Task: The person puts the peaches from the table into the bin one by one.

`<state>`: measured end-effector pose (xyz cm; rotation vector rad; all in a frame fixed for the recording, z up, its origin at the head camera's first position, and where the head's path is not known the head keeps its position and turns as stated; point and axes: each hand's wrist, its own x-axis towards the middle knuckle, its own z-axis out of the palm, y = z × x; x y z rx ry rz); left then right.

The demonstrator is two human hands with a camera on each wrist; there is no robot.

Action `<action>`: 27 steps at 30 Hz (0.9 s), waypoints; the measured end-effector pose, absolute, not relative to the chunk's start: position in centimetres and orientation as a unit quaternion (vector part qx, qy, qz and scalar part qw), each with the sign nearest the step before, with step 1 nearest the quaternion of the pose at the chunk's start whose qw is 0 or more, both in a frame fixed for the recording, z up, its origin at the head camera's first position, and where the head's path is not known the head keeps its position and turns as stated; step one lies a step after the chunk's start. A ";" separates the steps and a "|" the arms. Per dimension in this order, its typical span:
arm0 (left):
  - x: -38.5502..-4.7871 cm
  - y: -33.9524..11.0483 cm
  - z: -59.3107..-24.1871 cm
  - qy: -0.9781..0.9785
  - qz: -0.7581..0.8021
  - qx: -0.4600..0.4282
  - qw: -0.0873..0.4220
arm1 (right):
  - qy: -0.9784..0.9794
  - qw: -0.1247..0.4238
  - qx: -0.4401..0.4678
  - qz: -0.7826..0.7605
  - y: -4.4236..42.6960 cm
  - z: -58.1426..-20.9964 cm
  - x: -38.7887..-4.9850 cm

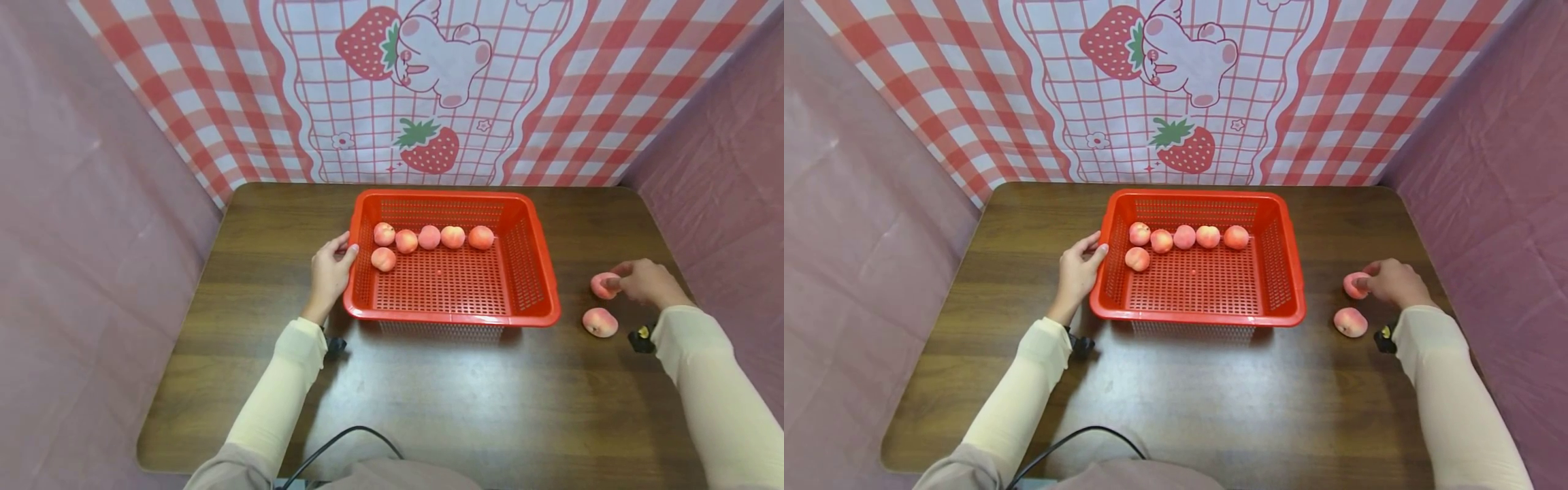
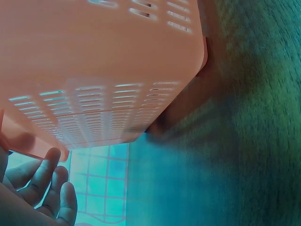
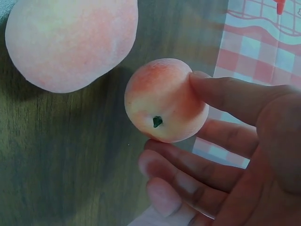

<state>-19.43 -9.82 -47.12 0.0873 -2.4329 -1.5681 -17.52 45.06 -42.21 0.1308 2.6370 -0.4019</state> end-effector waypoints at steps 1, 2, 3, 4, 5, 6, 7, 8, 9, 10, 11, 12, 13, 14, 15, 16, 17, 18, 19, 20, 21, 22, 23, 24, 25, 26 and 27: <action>-19.4 -9.8 -47.1 -0.834 -0.537 0.030 0.122 | 0.961 0.231 0.048 -0.146 45.1 -42.2 -17.5; -19.4 -9.8 -47.1 -0.834 -0.538 0.030 0.122 | 0.962 0.228 0.049 -0.145 45.1 -42.3 -17.5; -19.4 -9.8 -47.1 -0.833 -0.539 0.030 0.122 | 0.963 0.224 0.049 -0.144 45.1 -42.4 -17.4; -19.4 -9.8 -47.1 -0.833 -0.539 0.030 0.122 | 0.964 0.221 0.050 -0.143 45.1 -42.4 -17.4; -19.4 -9.8 -47.1 -0.833 -0.538 0.031 0.123 | 0.965 0.216 0.051 -0.141 45.1 -42.4 -17.5; -19.4 -9.8 -47.1 -0.833 -0.539 0.031 0.124 | 0.966 0.212 0.052 -0.141 45.0 -42.4 -17.5; -19.4 -9.7 -47.1 -0.833 -0.538 0.031 0.124 | 0.966 0.209 0.053 -0.142 45.0 -42.4 -17.5; -19.4 -9.7 -47.1 -0.833 -0.538 0.031 0.125 | 0.967 0.205 0.053 -0.142 45.0 -42.4 -17.5; -19.4 -9.7 -47.1 -0.833 -0.537 0.032 0.125 | 0.968 0.201 0.054 -0.143 44.9 -42.4 -17.5; -19.4 -9.7 -47.1 -0.833 -0.538 0.032 0.125 | 0.968 0.197 0.056 -0.145 44.9 -42.4 -17.5; -19.4 -9.7 -47.1 -0.833 -0.538 0.033 0.124 | 0.970 0.191 0.055 -0.144 44.9 -42.4 -17.6; -19.4 -9.7 -47.1 -0.832 -0.540 0.034 0.123 | 0.970 0.186 0.056 -0.144 44.8 -42.3 -17.6; -19.4 -9.8 -47.2 -0.832 -0.540 0.035 0.123 | 0.971 0.182 0.056 -0.144 44.8 -42.3 -17.6; -19.4 -9.8 -47.2 -0.832 -0.541 0.035 0.122 | 0.972 0.177 0.055 -0.143 44.8 -42.3 -17.7; -19.4 -9.8 -47.2 -0.831 -0.541 0.036 0.121 | 0.973 0.174 0.055 -0.143 44.8 -42.3 -17.7; -19.5 -9.8 -47.2 -0.831 -0.542 0.036 0.120 | 0.974 0.170 0.054 -0.142 44.8 -42.2 -17.7; -19.5 -9.8 -47.2 -0.831 -0.542 0.037 0.119 | 0.975 0.166 0.053 -0.141 44.7 -42.2 -17.7; -19.5 -9.8 -47.2 -0.831 -0.542 0.036 0.119 | 0.975 0.164 0.053 -0.141 44.7 -42.2 -17.7; -19.5 -9.8 -47.2 -0.831 -0.542 0.036 0.118 | 0.976 0.160 0.053 -0.141 44.7 -42.2 -17.7; -19.5 -9.8 -47.2 -0.832 -0.541 0.036 0.118 | 0.976 0.156 0.054 -0.143 44.6 -42.2 -17.7; -19.5 -9.8 -47.2 -0.832 -0.541 0.036 0.119 | 0.976 0.153 0.056 -0.145 44.6 -42.1 -17.7; -19.5 -9.8 -47.2 -0.832 -0.541 0.035 0.119 | 0.976 0.151 0.057 -0.147 44.5 -42.1 -17.7; -19.5 -9.7 -47.2 -0.832 -0.541 0.035 0.120 | 0.976 0.149 0.059 -0.149 44.5 -42.1 -17.6; -19.5 -9.7 -47.2 -0.832 -0.540 0.035 0.120 | 0.975 0.149 0.060 -0.152 44.4 -42.0 -17.6; -19.5 -9.7 -47.2 -0.832 -0.540 0.035 0.120 | 0.975 0.149 0.060 -0.154 44.4 -42.0 -17.6; -19.5 -9.7 -47.2 -0.833 -0.540 0.035 0.120 | 0.975 0.149 0.061 -0.156 44.3 -41.9 -17.5; -19.4 -9.7 -47.2 -0.832 -0.540 0.035 0.120 | 0.974 0.149 0.061 -0.157 44.3 -41.9 -17.5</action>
